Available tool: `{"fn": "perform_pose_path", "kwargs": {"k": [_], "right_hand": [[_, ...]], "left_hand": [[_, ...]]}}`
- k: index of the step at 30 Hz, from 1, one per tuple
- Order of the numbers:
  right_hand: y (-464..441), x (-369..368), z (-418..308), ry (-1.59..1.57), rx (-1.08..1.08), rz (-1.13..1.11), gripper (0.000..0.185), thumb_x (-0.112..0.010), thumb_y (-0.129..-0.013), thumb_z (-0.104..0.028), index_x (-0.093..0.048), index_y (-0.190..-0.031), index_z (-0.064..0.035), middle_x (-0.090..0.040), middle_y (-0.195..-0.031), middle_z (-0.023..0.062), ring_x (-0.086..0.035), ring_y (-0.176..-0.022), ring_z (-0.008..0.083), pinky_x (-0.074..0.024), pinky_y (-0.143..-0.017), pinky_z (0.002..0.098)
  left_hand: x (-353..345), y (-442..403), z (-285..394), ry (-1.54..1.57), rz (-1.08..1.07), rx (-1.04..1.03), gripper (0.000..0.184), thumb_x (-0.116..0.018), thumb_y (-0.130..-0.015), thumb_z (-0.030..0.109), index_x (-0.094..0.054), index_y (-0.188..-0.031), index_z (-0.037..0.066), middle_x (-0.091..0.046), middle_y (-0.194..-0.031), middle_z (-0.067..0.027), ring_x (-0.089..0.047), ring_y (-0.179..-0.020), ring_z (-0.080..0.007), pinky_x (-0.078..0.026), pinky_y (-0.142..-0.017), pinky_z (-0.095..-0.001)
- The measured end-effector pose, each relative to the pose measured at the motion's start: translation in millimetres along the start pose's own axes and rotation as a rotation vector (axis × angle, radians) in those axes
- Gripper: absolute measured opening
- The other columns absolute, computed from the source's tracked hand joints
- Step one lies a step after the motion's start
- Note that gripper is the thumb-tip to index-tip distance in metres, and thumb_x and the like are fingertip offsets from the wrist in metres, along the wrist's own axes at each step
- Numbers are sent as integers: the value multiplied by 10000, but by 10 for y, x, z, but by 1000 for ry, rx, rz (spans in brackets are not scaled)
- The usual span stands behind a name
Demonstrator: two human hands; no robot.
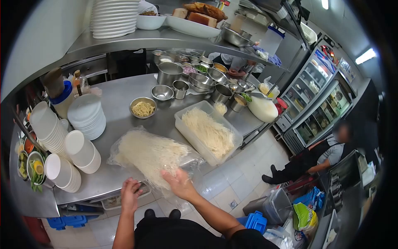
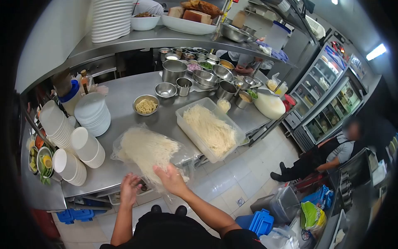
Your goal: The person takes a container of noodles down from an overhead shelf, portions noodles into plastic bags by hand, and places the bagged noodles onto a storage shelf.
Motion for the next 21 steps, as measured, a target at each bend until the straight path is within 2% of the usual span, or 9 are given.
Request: {"fn": "perform_pose_path", "kwargs": {"k": [4,6,8,11,13,15,17,19,21], "right_hand": [[-51,-184,64,97,-13,-24,296,-551,-922,-211,-558,-1124,6,-638,-1024,181,-609,-957,283,-453,-845,347],[-22,-273,-76,156,82,-34,251,-555,-891,-178,-562,-1063,4,-602,-987,223,-578,-923,394,-452,-811,400],[4,-350,63,237,206,-80,228,-558,-876,-161,-560,-1034,3,-589,-952,217,-563,-888,410,-450,-785,418],[35,-555,259,173,333,-157,187,-581,-831,-116,-557,-977,-1,-551,-850,198,-549,-794,415,-449,-706,437],[33,-477,187,194,268,-146,181,-587,-843,-107,-557,-982,6,-585,-898,184,-582,-825,372,-458,-714,412],[-7,-358,199,89,140,-56,210,-585,-875,-127,-560,-1036,5,-610,-942,147,-601,-878,309,-473,-758,383],[-39,-206,359,-19,27,25,240,-580,-904,-151,-563,-1087,3,-625,-970,115,-609,-922,260,-486,-800,362],[-106,-171,799,-636,-298,21,265,-587,-895,-146,-554,-1121,-13,-624,-1007,91,-606,-973,251,-498,-841,362],[-142,-138,753,-839,-335,-29,289,-586,-893,-152,-541,-1151,-28,-618,-1026,90,-612,-962,243,-507,-833,356]], "left_hand": [[-632,644,1062,-411,-53,-600,742,-638,-843,424,-328,-1394,36,-397,-1386,-152,-385,-1286,-303,-314,-1049,-468],[-1077,945,1371,-521,-161,-681,890,-713,-766,447,-288,-1413,9,-349,-1414,-194,-310,-1337,-326,-269,-1084,-448],[-1388,1056,1486,-746,-224,-750,985,-764,-710,464,-269,-1423,-1,-319,-1432,-214,-273,-1361,-338,-241,-1101,-446],[-1403,1014,1387,-948,-246,-744,1039,-793,-686,466,-246,-1435,-3,-280,-1463,-206,-250,-1378,-322,-224,-1106,-459],[-1275,893,1311,-961,-256,-719,1048,-796,-694,458,-228,-1444,-4,-255,-1485,-192,-238,-1387,-301,-221,-1106,-469],[-1092,825,1140,-662,-337,-611,1001,-779,-728,419,-223,-1445,-3,-265,-1479,-195,-248,-1382,-302,-246,-1095,-464],[-875,736,963,-653,-255,-632,962,-784,-725,381,-255,-1420,-23,-290,-1447,-214,-300,-1347,-324,-338,-1045,-432],[-455,597,691,-556,65,-554,945,-773,-739,359,-243,-1424,-18,-313,-1420,-215,-332,-1317,-330,-352,-1030,-436],[-339,638,504,-547,67,-452,1021,-784,-722,359,-168,-1441,-23,-277,-1424,-231,-310,-1317,-341,-345,-1032,-441]]}}
Point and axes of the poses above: each hand's wrist, its own y-axis away from the middle knuckle, its own x-axis out of the back of the hand, z = x × y, the point moved 7 cm from there along -y, towards the middle knuckle
